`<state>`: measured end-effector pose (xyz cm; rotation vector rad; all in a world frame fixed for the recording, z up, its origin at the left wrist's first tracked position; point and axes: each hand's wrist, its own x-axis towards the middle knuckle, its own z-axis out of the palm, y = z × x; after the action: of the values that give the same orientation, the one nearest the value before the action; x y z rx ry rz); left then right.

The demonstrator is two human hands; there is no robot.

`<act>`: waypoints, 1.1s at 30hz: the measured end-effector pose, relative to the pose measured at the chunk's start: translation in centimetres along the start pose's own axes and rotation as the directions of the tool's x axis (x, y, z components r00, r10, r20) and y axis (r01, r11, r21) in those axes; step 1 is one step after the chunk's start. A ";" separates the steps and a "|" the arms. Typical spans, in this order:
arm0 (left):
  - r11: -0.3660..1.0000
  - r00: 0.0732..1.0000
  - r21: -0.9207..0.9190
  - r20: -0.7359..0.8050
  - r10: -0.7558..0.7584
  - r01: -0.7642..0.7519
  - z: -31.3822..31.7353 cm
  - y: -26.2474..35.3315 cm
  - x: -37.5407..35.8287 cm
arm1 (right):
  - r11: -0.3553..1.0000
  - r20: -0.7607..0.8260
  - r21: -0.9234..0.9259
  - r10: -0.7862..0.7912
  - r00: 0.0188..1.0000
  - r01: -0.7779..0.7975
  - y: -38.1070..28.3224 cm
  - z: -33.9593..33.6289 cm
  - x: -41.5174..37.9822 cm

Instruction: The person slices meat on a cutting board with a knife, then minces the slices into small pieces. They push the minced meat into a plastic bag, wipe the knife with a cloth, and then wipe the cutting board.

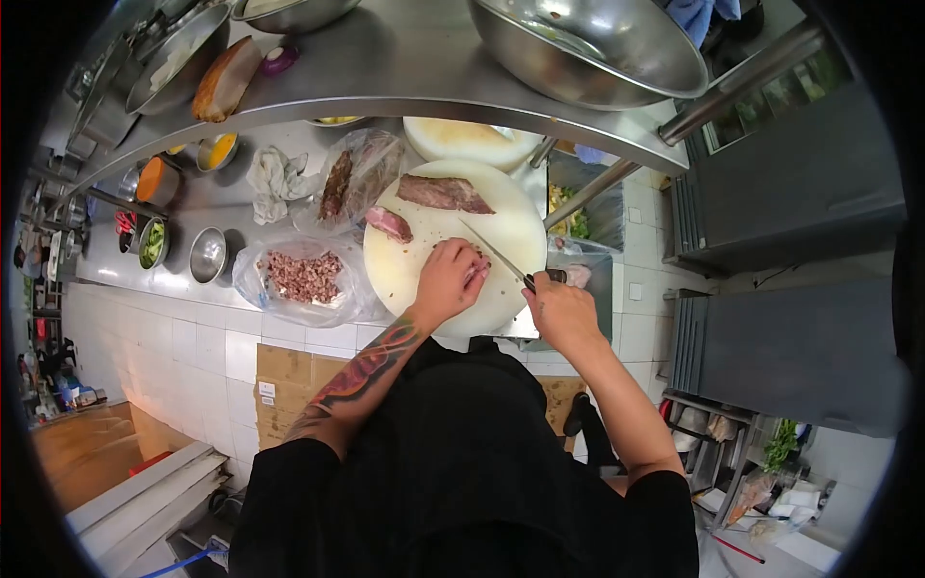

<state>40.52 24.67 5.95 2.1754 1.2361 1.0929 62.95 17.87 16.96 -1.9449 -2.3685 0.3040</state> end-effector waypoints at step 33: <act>0.999 0.996 -0.037 -0.083 0.007 -0.010 1.0 -1.1 -1.2 | 0.998 0.191 -0.026 -0.056 0.980 0.062 -2.0 -1.0 2.8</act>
<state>40.40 24.22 4.09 2.1287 1.2333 1.2114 60.63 20.39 18.10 -1.9351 -2.5570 0.4720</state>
